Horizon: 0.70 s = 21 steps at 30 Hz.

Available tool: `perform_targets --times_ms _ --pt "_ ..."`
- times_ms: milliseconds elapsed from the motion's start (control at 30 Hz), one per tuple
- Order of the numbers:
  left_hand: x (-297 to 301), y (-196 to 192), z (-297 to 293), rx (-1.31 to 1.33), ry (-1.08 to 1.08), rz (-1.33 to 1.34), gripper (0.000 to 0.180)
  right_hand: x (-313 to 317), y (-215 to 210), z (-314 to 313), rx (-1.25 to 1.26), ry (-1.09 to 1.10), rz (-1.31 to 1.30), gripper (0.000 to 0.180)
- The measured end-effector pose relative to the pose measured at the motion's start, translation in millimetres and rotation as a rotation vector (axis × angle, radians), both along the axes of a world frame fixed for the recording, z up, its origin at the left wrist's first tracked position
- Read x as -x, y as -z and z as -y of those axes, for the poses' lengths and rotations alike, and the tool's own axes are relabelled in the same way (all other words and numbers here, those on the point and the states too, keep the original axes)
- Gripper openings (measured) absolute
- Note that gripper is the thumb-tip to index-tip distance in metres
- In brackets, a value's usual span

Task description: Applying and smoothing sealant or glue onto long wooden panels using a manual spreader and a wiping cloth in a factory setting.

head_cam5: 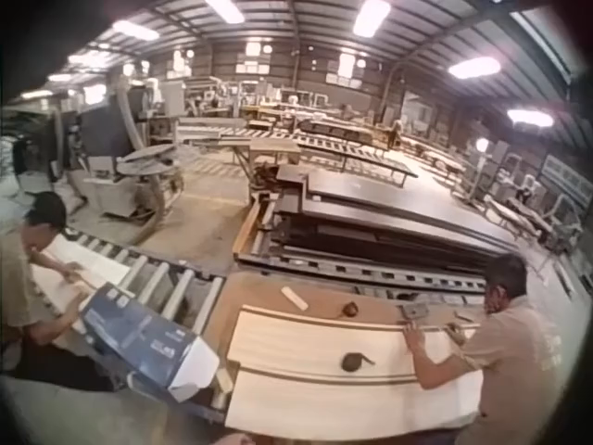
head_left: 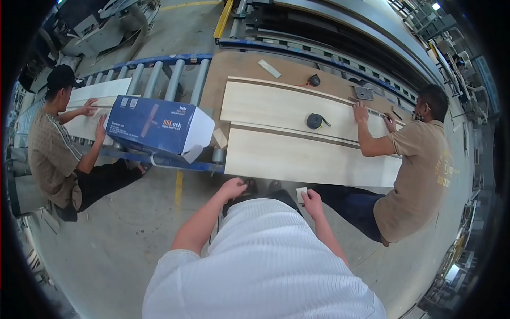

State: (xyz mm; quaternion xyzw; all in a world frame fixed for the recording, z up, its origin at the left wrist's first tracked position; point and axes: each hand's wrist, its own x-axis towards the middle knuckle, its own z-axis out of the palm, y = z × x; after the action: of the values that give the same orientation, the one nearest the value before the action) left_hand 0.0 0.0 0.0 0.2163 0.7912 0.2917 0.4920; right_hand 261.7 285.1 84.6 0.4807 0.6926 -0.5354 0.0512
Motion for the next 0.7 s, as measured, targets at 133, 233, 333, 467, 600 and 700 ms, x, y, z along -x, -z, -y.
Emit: perform_targets --times_ms 133,233,333,467,600,700 --pt "-20.2 -102.4 -62.1 -0.228 -0.127 0.311 0.056 23.2 -9.9 14.0 -0.011 -0.168 -0.036 0.020" --pt "-23.0 -146.7 -97.5 -0.266 -0.146 0.319 0.059 70.0 -36.2 28.3 0.080 -0.253 -0.135 0.021" --pt "-27.2 -128.1 -101.9 -0.335 -0.209 0.214 0.057 97.8 -32.8 28.8 0.004 -0.522 -0.200 0.023" --pt "-21.6 -120.4 -62.1 -0.238 -0.268 0.180 0.039 155.0 -38.9 36.9 0.090 -0.766 -0.262 0.019" --pt "-20.0 -134.0 -9.5 -0.245 -0.592 0.180 0.021 219.4 -42.1 56.7 0.376 -0.969 -0.114 0.029" --pt "-29.9 -157.6 26.1 -0.251 -0.833 0.054 0.019 259.0 -32.7 87.0 0.637 -1.111 -0.189 0.028"
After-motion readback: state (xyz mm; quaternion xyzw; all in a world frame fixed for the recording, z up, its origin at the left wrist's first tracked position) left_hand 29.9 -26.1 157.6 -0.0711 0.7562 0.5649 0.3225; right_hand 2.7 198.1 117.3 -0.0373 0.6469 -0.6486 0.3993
